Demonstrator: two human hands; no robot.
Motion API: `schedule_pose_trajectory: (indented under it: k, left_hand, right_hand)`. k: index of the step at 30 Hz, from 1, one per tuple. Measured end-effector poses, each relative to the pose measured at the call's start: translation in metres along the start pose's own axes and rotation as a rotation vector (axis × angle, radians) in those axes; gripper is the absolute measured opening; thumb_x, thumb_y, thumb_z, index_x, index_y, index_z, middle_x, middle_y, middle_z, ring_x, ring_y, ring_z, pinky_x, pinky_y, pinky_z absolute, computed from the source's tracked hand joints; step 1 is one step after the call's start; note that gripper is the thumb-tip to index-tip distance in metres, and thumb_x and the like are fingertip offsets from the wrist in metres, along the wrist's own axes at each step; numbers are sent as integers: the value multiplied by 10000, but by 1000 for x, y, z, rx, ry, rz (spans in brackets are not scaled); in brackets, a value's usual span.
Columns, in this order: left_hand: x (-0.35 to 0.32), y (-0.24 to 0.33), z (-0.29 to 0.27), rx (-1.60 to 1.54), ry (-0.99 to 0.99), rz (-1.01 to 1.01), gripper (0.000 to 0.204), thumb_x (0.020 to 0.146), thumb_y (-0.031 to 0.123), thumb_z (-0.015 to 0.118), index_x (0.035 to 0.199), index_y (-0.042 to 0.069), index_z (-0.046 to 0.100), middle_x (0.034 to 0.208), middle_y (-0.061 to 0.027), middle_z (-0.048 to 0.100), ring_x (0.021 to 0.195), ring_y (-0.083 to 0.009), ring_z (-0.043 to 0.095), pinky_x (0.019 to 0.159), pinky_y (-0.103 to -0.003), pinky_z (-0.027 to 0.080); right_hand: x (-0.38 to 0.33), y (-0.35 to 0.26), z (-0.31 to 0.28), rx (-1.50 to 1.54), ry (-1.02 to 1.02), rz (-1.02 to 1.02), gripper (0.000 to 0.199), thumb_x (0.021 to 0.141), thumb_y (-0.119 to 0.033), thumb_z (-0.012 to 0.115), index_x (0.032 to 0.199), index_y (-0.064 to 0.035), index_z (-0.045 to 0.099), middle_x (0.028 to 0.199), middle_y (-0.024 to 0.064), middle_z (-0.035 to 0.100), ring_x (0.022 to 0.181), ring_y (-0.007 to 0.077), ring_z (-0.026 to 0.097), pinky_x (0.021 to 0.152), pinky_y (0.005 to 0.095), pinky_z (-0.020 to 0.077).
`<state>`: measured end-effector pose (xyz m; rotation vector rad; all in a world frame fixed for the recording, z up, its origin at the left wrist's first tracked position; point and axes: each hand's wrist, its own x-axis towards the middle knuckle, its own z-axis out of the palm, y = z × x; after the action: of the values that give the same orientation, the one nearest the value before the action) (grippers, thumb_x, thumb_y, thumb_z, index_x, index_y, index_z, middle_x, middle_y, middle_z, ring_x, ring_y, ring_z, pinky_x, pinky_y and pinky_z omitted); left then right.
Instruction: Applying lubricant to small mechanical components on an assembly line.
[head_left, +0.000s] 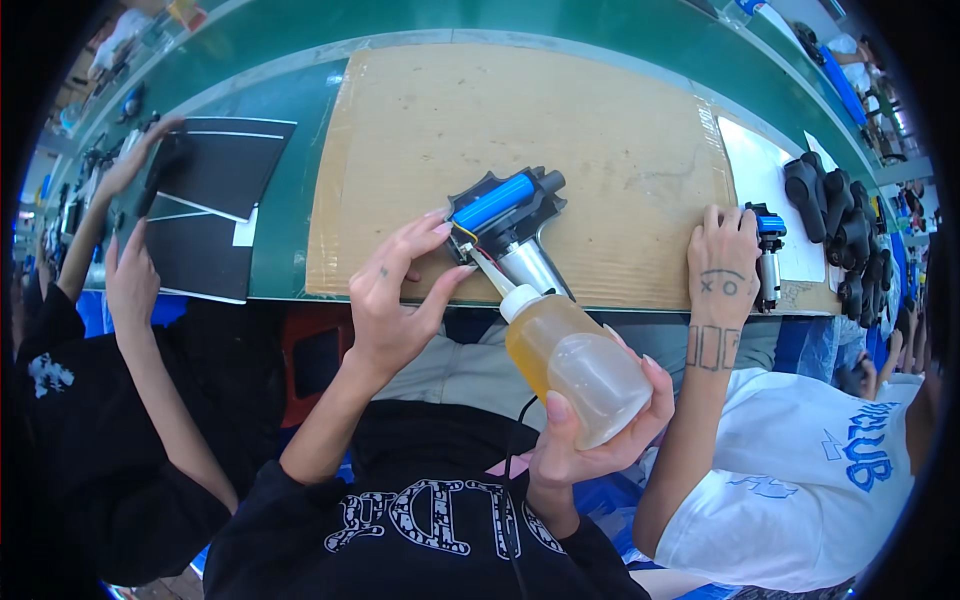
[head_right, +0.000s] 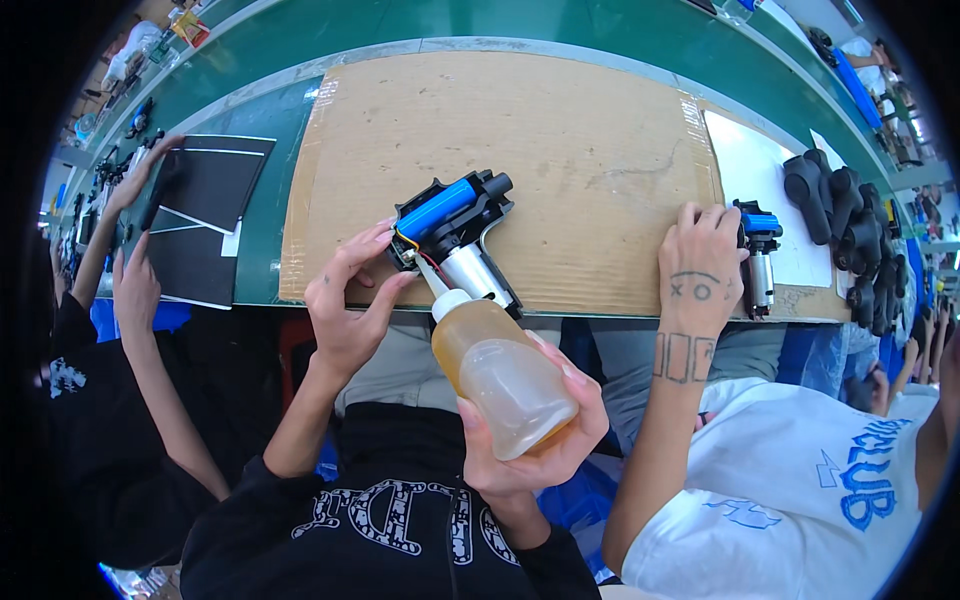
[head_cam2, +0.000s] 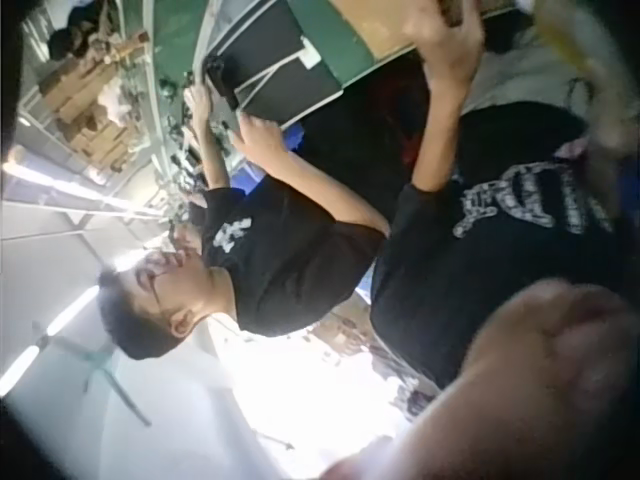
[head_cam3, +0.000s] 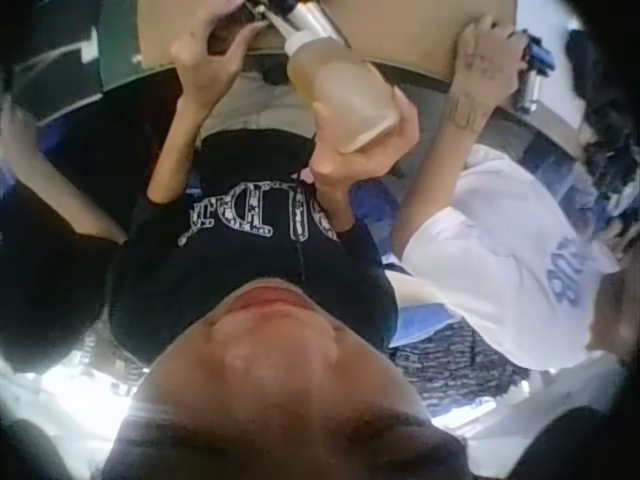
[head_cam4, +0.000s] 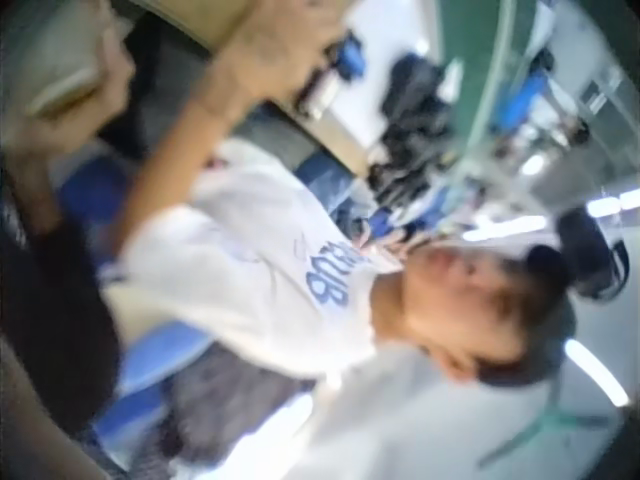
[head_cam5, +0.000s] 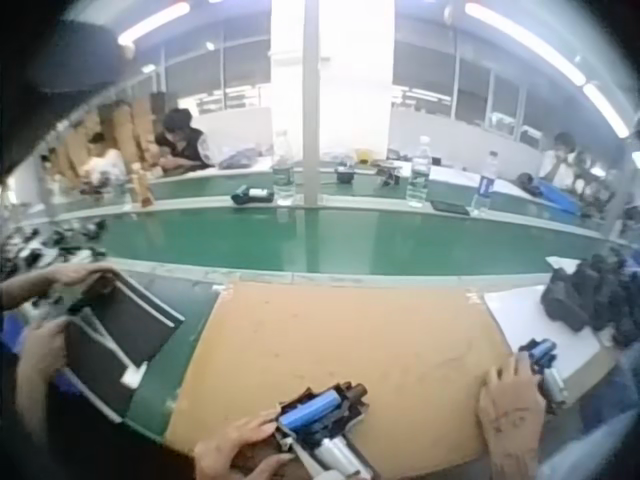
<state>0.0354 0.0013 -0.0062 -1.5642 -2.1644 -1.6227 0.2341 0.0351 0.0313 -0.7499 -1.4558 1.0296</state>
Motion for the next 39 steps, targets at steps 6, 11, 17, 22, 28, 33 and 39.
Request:
schedule_pose_trajectory:
  k: [6,11,17,22,28,33,39]
  left_hand:
    - [0,2,2,13,-2,-6,452,804,63,860,1212,49,667,1279,-184,719,1040,-275,741,661,-293,542]
    - [0,0,3,16,9,7,448,807,66,858,1212,49,667,1275,-180,722,1033,-274,742,662,-293,542]
    - [0,1,3,3,11,-19,427,802,59,859,1187,45,677,1266,-179,727,1013,-258,744,655,-285,535]
    - [9,13,-9,1,-73,-110,530,772,56,868,1270,47,685,1230,-165,740,976,-245,744,663,-286,537]
    - [33,6,-20,111,-188,157,636,723,71,876,1334,83,700,1106,-174,758,1003,-327,733,841,-387,591]
    - [33,7,-22,84,-187,145,607,722,79,875,1308,96,719,1086,-180,758,1016,-340,728,876,-403,591]
    - [30,6,-20,79,-163,128,599,727,89,875,1306,102,722,1091,-175,759,1024,-335,729,879,-401,593]
  right_hand:
    - [0,-3,1,76,32,32,851,796,-98,856,1434,-19,298,1319,258,507,1221,385,604,1045,500,529]
    - [0,-2,-1,62,17,27,850,799,-99,855,1435,-20,297,1333,261,502,1229,388,601,1050,500,527]
    - [3,0,2,-13,27,-35,839,790,-59,845,1436,-11,312,1329,271,512,1243,390,602,1064,491,519]
    - [12,-6,10,-66,-20,10,821,776,-21,848,1429,22,351,1333,274,532,1266,368,594,1078,468,509]
    - [29,-10,9,-88,-2,83,842,765,-32,877,1429,37,364,1338,271,534,1277,351,585,1071,452,517]
    - [15,-13,11,-230,-109,-143,865,769,-67,893,1436,6,347,1316,268,533,1267,376,587,1033,466,552]
    - [10,-9,10,-151,-55,-21,864,772,-77,893,1432,-5,341,1321,285,522,1270,392,590,1029,480,558]
